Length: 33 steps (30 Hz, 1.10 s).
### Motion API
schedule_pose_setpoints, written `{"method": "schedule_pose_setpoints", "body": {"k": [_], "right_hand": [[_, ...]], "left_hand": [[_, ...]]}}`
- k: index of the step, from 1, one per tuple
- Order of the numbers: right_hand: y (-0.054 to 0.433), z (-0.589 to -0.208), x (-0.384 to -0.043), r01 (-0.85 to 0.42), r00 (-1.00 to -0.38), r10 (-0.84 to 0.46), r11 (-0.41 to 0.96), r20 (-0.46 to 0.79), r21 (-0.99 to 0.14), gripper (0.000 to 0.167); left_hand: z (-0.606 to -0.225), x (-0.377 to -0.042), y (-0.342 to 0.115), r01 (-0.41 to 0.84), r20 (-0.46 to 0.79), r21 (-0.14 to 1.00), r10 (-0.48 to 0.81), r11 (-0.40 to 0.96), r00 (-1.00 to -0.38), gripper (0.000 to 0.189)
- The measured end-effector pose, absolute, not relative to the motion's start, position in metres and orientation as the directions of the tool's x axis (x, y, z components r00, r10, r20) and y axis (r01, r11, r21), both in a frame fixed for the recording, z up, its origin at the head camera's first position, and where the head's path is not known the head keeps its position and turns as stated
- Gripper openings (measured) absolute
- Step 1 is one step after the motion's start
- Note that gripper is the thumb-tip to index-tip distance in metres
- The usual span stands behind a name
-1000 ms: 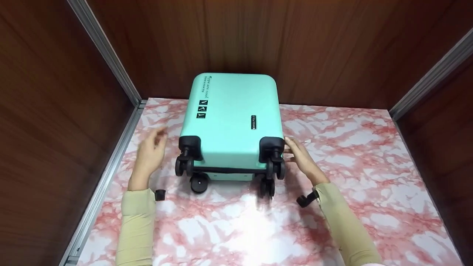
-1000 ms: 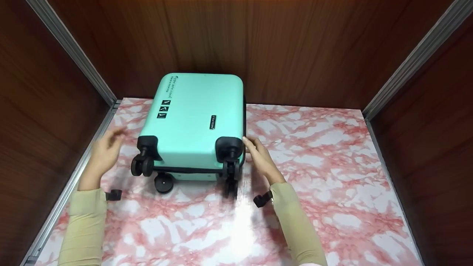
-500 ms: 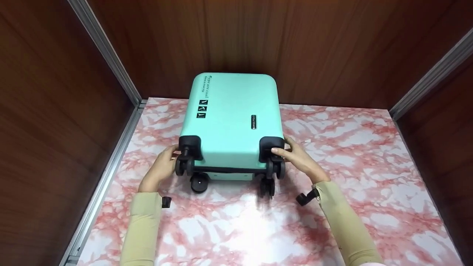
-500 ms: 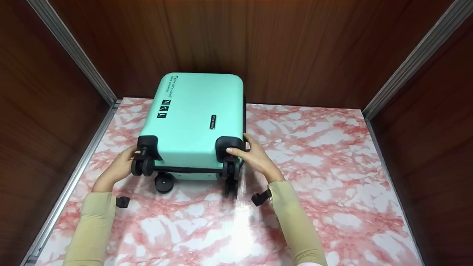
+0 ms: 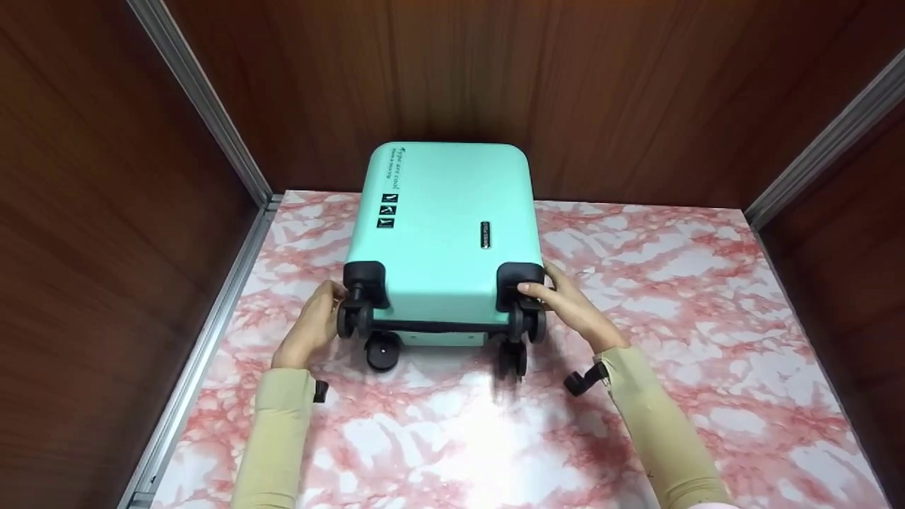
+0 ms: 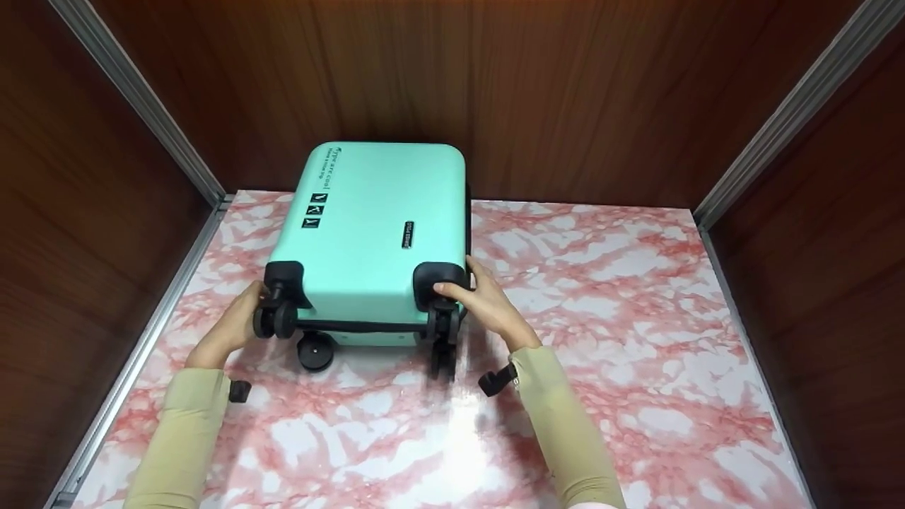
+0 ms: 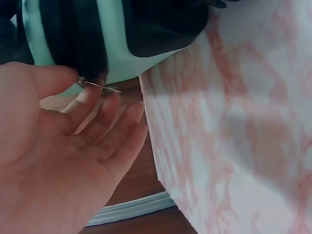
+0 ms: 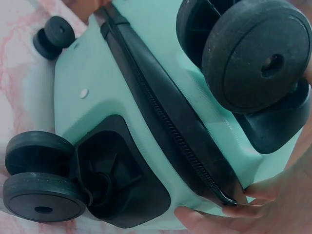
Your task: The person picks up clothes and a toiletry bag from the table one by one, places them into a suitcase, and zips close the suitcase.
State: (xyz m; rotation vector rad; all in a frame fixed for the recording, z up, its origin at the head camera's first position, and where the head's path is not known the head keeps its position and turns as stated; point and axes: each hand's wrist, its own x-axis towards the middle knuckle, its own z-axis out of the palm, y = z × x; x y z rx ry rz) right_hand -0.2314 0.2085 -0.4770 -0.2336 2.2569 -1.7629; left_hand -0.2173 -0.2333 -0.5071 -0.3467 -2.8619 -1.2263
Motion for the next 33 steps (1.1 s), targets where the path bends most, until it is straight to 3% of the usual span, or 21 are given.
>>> {"method": "schedule_pose_setpoints", "body": {"k": [13, 26, 33], "right_hand": [[0.210, -0.480, -0.230, -0.007, -0.972, -0.233, 0.173, -0.034, -0.985, 0.057], [0.246, -0.476, -0.216, 0.076, -0.991, -0.100, 0.169, -0.093, -0.983, 0.054], [0.267, -0.476, -0.210, 0.074, -0.996, -0.047, 0.142, -0.082, -0.987, 0.045]], "left_hand": [[-0.509, -0.224, -0.217, 0.198, 0.134, 0.752, 0.148, 0.629, -0.980, 0.013], [-0.511, -0.232, -0.172, 0.211, 0.153, 0.751, 0.147, 0.626, -0.977, 0.008], [-0.513, -0.241, -0.150, 0.324, 0.225, 0.705, 0.234, 0.631, -0.946, 0.007]]}}
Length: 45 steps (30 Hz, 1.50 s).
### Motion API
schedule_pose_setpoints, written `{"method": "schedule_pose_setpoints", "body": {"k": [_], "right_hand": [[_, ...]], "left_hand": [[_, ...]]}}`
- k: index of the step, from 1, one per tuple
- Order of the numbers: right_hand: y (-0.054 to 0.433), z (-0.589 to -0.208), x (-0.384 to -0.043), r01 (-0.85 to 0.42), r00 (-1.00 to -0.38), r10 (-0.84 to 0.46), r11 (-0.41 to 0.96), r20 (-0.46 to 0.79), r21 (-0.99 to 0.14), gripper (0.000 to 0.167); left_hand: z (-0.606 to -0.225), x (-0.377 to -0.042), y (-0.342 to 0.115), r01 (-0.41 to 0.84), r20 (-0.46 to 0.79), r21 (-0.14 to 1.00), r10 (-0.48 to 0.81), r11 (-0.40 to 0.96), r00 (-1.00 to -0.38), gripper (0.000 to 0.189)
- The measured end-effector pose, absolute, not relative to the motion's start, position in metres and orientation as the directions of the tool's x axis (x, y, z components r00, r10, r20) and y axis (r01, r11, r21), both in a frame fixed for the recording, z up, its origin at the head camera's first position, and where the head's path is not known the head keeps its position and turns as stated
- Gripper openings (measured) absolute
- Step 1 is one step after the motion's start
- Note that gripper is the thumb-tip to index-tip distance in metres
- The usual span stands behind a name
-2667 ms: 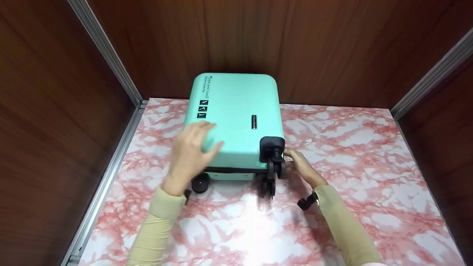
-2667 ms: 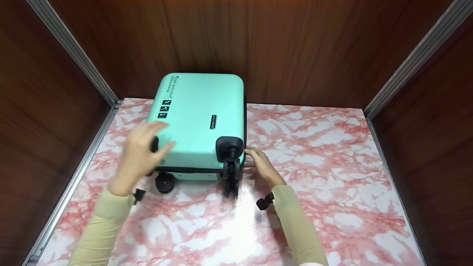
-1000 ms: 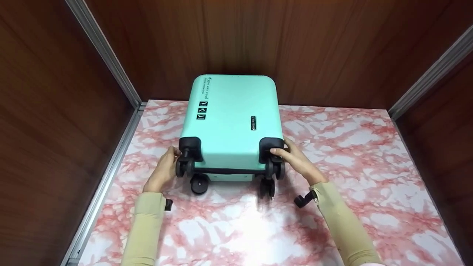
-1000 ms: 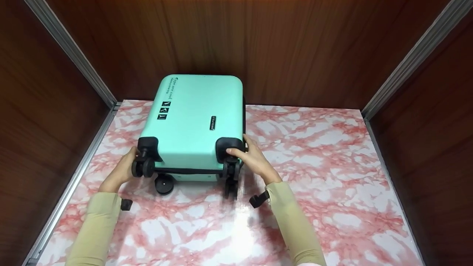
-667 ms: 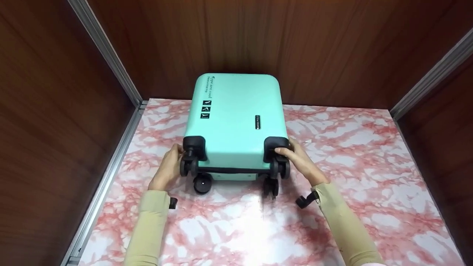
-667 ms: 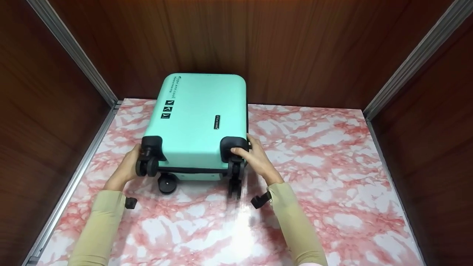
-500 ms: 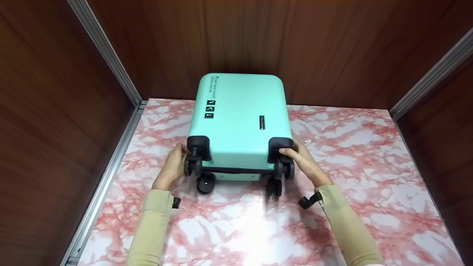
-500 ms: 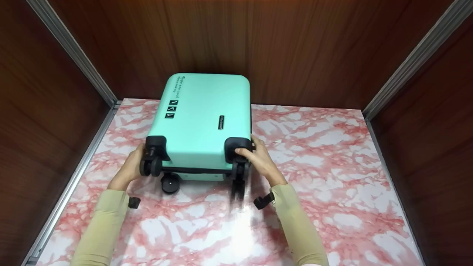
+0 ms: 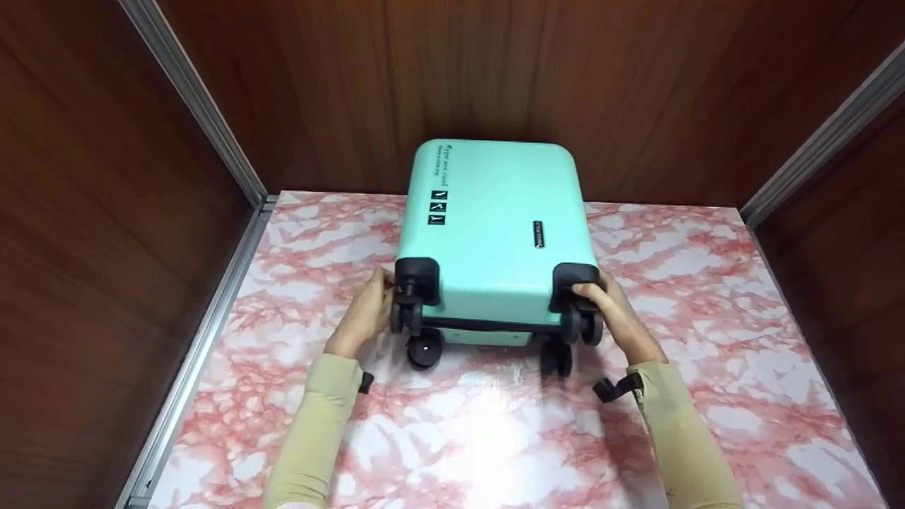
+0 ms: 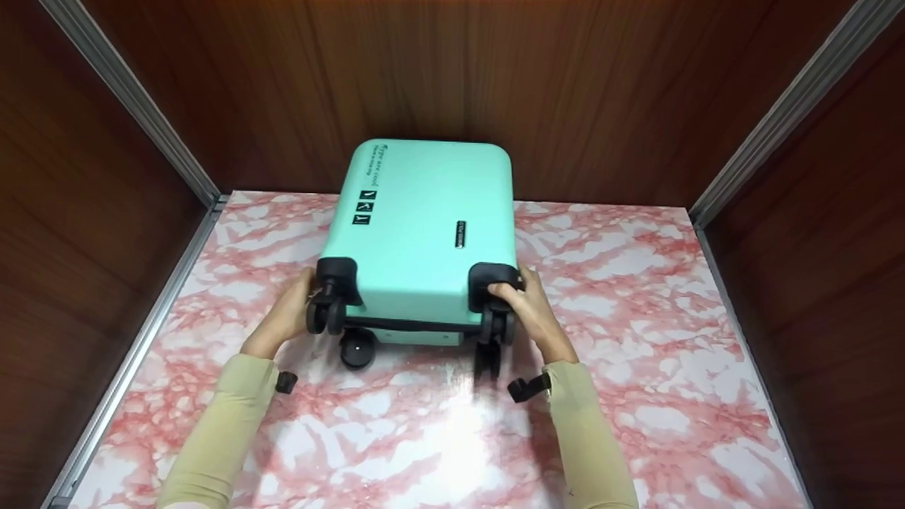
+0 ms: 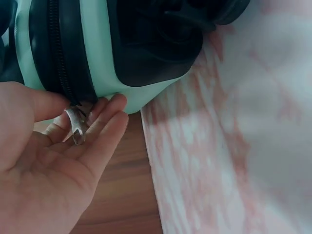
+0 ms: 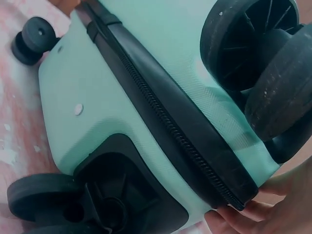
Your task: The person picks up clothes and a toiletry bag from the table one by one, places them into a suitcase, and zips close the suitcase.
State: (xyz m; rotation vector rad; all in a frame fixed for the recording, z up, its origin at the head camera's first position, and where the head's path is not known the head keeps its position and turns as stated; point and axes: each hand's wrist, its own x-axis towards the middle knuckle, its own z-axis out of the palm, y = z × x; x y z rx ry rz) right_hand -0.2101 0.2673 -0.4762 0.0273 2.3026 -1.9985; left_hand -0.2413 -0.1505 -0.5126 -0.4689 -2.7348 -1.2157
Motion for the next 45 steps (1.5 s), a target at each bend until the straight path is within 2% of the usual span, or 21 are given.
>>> {"method": "schedule_pose_setpoints", "body": {"k": [6, 13, 15, 18, 20, 22, 26, 30, 33, 41, 45], "right_hand": [[0.270, -0.478, -0.208, 0.073, -0.996, -0.040, 0.139, -0.079, -0.988, 0.044], [0.268, -0.478, -0.209, 0.071, -0.996, -0.041, 0.150, -0.078, -0.986, 0.047], [0.267, -0.479, -0.209, 0.059, -0.997, -0.044, 0.150, -0.066, -0.987, 0.046], [0.268, -0.481, -0.209, 0.041, -0.997, -0.051, 0.150, -0.049, -0.988, 0.044], [0.268, -0.482, -0.209, 0.036, -0.997, -0.055, 0.146, -0.045, -0.989, 0.044], [0.268, -0.483, -0.209, 0.040, -0.998, -0.048, 0.145, -0.047, -0.989, 0.043], [0.268, -0.483, -0.209, 0.034, -0.998, -0.050, 0.138, -0.041, -0.990, 0.042], [0.269, -0.483, -0.210, 0.041, -0.997, -0.057, 0.140, -0.049, -0.989, 0.044], [0.269, -0.484, -0.209, 0.052, -0.997, -0.051, 0.141, -0.059, -0.989, 0.045], [0.266, -0.487, -0.209, 0.046, -0.998, -0.045, 0.142, -0.053, -0.989, 0.045], [0.267, -0.485, -0.209, 0.051, -0.997, -0.044, 0.140, -0.058, -0.989, 0.046]], "left_hand": [[-0.514, -0.242, -0.148, 0.401, 0.265, 0.613, 0.300, 0.681, -0.916, 0.008], [-0.513, -0.235, -0.148, 0.426, 0.262, 0.323, 0.353, 0.845, -0.898, 0.014], [-0.513, -0.234, -0.149, 0.428, 0.266, 0.277, 0.360, 0.860, -0.894, 0.016], [-0.513, -0.233, -0.150, 0.424, 0.243, 0.307, 0.361, 0.852, -0.900, 0.011], [-0.513, -0.232, -0.153, 0.409, 0.202, 0.370, 0.357, 0.835, -0.912, 0.009], [-0.513, -0.231, -0.156, 0.393, 0.154, 0.435, 0.363, 0.810, -0.919, 0.014], [-0.516, -0.229, -0.161, 0.364, 0.088, 0.527, 0.377, 0.768, -0.922, 0.035], [-0.518, -0.227, -0.163, 0.353, 0.088, 0.595, 0.379, 0.722, -0.921, 0.054], [-0.521, -0.225, -0.164, 0.367, 0.115, 0.598, 0.376, 0.713, -0.919, 0.050], [-0.535, -0.223, -0.163, 0.418, 0.268, 0.497, 0.324, 0.760, -0.907, 0.026], [-0.536, -0.223, -0.161, 0.424, 0.301, 0.483, 0.310, 0.766, -0.902, 0.023]]}}
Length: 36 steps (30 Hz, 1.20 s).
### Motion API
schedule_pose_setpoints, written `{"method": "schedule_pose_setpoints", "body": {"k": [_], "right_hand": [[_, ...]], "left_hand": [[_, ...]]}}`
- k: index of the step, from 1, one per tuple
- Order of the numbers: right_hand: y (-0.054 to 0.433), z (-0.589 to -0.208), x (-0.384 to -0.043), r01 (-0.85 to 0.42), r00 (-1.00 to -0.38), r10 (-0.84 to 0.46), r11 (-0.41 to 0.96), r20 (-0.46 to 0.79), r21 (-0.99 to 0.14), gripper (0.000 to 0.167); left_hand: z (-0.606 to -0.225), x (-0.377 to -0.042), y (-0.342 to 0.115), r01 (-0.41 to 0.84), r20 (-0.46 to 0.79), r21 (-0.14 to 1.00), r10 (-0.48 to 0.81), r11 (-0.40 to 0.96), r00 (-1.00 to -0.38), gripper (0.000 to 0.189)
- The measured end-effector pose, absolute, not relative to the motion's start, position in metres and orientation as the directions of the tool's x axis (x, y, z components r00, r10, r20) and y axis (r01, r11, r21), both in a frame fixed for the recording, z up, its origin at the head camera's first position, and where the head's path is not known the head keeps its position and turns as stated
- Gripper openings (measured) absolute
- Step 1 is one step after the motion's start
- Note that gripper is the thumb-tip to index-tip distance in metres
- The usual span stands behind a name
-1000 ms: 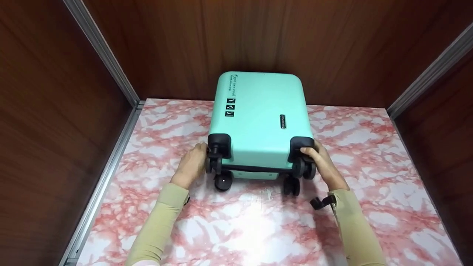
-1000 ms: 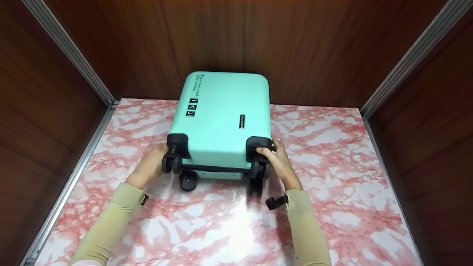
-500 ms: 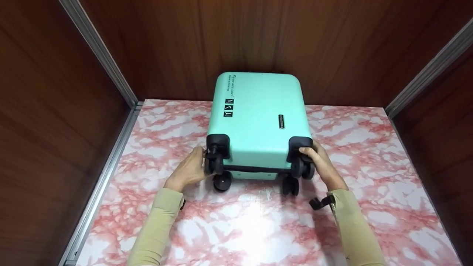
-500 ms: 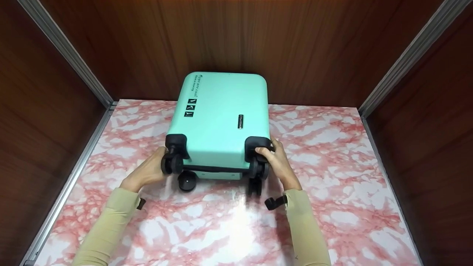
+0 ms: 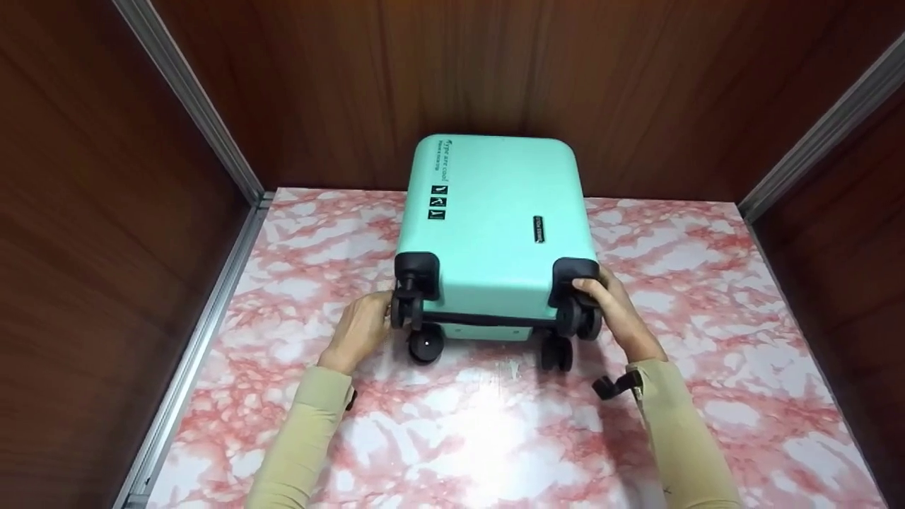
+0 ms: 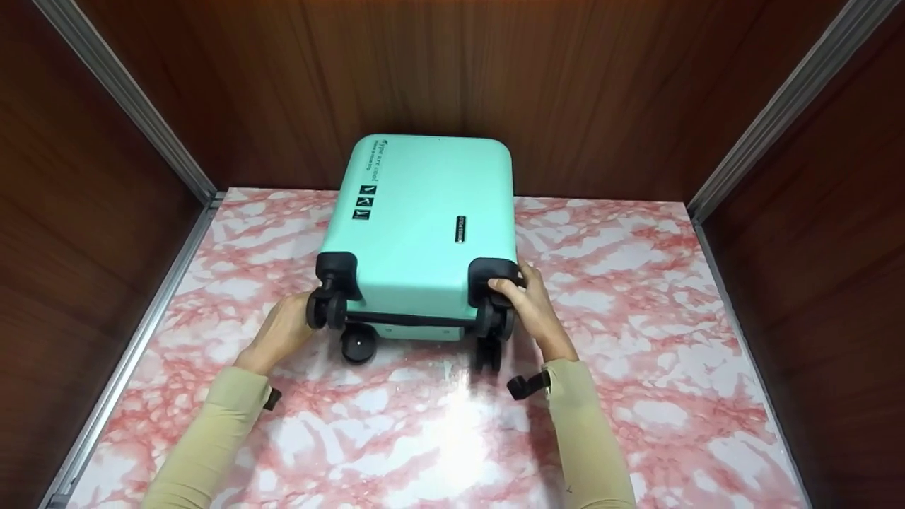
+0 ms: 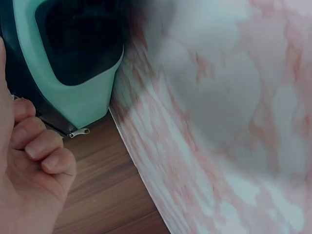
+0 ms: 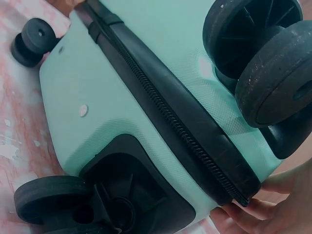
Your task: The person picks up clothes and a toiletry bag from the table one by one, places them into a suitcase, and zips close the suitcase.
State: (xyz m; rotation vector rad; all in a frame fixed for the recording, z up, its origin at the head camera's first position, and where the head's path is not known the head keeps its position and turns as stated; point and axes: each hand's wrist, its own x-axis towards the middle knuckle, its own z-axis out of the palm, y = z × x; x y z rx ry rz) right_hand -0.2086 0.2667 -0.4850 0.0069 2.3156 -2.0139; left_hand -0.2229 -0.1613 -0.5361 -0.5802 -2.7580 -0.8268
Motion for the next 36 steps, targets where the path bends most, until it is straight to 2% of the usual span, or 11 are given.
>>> {"method": "schedule_pose_setpoints", "body": {"k": [11, 20, 27, 36], "right_hand": [[0.265, -0.485, -0.209, 0.028, -0.999, -0.034, 0.159, -0.034, -0.987, 0.045], [0.263, -0.484, -0.207, 0.046, -0.999, -0.018, 0.115, -0.049, -0.992, 0.043], [0.268, -0.485, -0.208, 0.027, -0.998, -0.052, 0.130, -0.034, -0.991, 0.045], [0.275, -0.485, -0.217, -0.031, -0.998, -0.063, 0.189, 0.019, -0.981, 0.048]], "left_hand": [[-0.533, -0.212, -0.161, 0.422, 0.288, 0.495, 0.315, 0.759, -0.904, 0.024], [-0.532, -0.200, -0.160, 0.390, 0.252, 0.669, 0.301, 0.633, -0.920, 0.022], [-0.541, -0.197, -0.157, 0.401, 0.300, 0.729, 0.267, 0.555, -0.916, 0.013], [-0.539, -0.205, -0.153, 0.443, 0.361, 0.712, 0.258, 0.544, -0.896, 0.031]]}}
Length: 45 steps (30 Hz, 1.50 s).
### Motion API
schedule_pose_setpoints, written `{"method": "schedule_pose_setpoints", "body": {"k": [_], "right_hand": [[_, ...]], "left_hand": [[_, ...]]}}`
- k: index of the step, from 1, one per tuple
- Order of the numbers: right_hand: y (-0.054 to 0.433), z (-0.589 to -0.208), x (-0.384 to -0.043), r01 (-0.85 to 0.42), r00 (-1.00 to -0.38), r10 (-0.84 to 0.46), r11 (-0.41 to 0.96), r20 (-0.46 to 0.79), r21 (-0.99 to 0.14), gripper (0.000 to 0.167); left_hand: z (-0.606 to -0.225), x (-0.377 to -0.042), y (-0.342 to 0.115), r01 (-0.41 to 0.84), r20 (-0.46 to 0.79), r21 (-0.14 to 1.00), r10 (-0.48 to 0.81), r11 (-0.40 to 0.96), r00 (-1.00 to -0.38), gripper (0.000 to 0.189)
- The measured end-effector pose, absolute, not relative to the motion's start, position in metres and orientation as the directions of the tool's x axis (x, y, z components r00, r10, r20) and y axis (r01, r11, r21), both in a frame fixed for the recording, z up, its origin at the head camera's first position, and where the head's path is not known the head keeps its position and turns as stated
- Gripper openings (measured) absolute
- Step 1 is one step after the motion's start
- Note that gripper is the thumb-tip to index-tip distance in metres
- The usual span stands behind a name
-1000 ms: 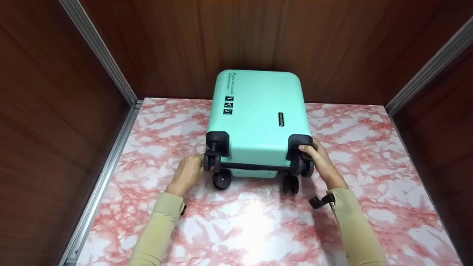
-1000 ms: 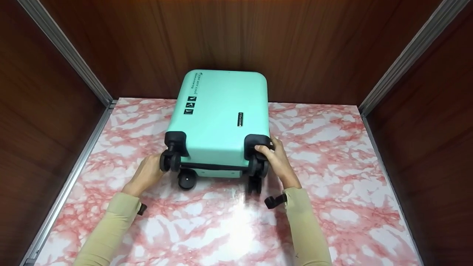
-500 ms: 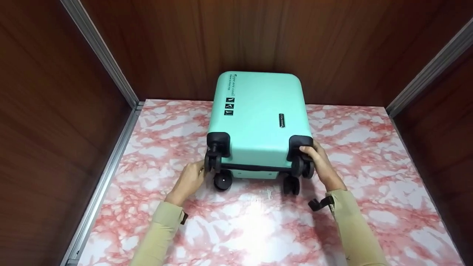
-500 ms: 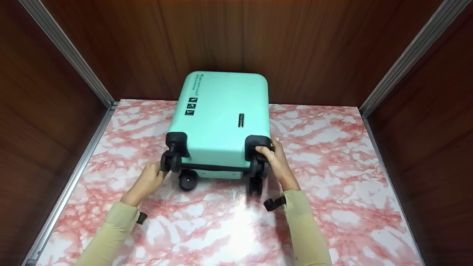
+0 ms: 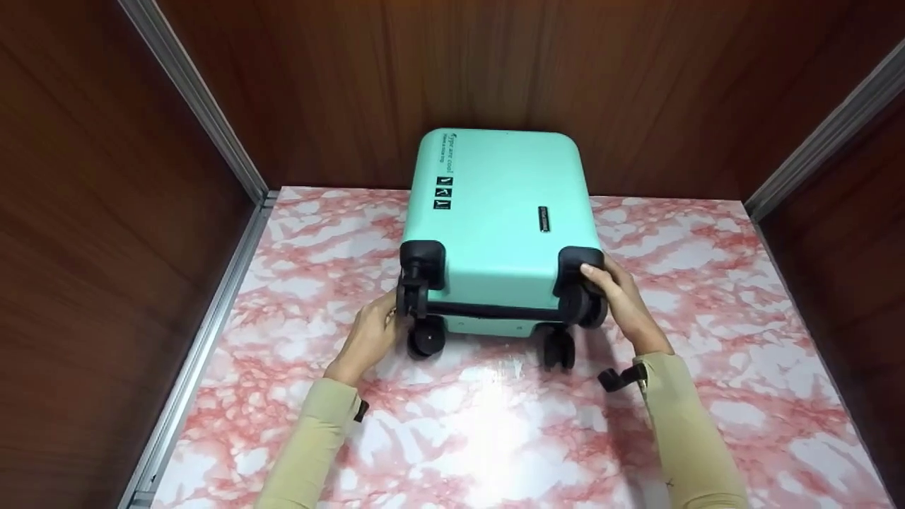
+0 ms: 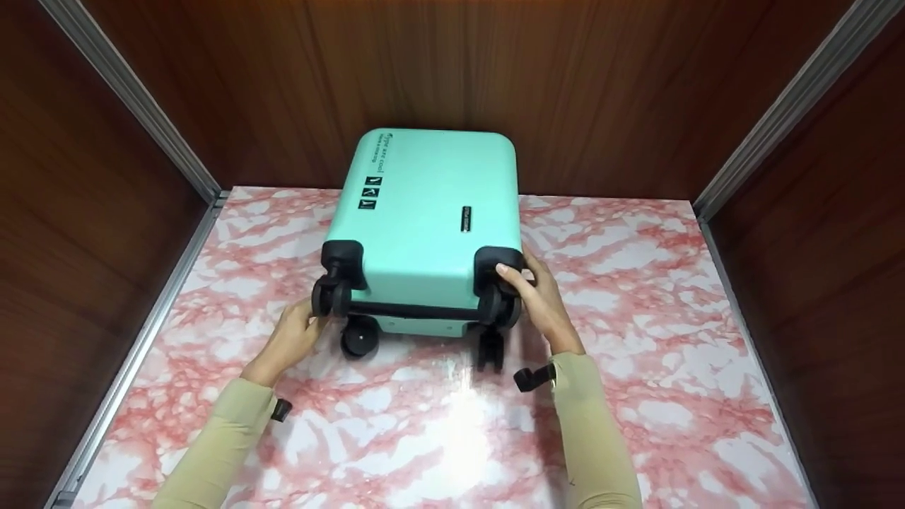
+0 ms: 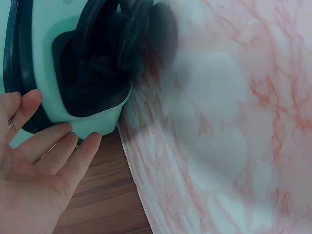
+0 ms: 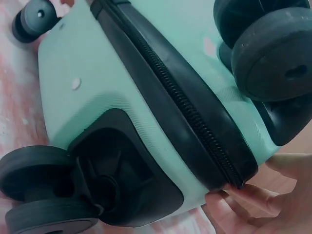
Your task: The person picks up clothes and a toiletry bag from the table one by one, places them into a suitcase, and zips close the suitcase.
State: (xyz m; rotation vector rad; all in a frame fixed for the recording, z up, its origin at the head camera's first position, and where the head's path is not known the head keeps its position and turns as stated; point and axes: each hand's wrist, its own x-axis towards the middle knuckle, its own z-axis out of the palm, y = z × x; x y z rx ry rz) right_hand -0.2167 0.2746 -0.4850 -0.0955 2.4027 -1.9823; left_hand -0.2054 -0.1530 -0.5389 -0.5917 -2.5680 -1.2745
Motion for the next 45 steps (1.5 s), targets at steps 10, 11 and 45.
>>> {"method": "schedule_pose_setpoints", "body": {"k": [10, 11, 45], "right_hand": [[0.277, -0.484, -0.223, -0.029, -0.999, -0.029, 0.161, 0.024, -0.986, 0.053], [0.277, -0.484, -0.223, -0.030, -0.999, -0.029, 0.163, 0.026, -0.986, 0.054], [0.268, -0.486, -0.216, -0.047, -0.999, -0.008, 0.182, 0.046, -0.982, 0.058]], "left_hand": [[-0.542, -0.207, -0.143, 0.444, 0.424, 0.639, 0.195, 0.628, -0.885, 0.033], [-0.541, -0.206, -0.142, 0.448, 0.438, 0.606, 0.194, 0.657, -0.878, 0.029], [-0.531, -0.185, -0.046, 0.557, 0.391, 0.529, 0.400, 0.640, -0.829, 0.030]]}}
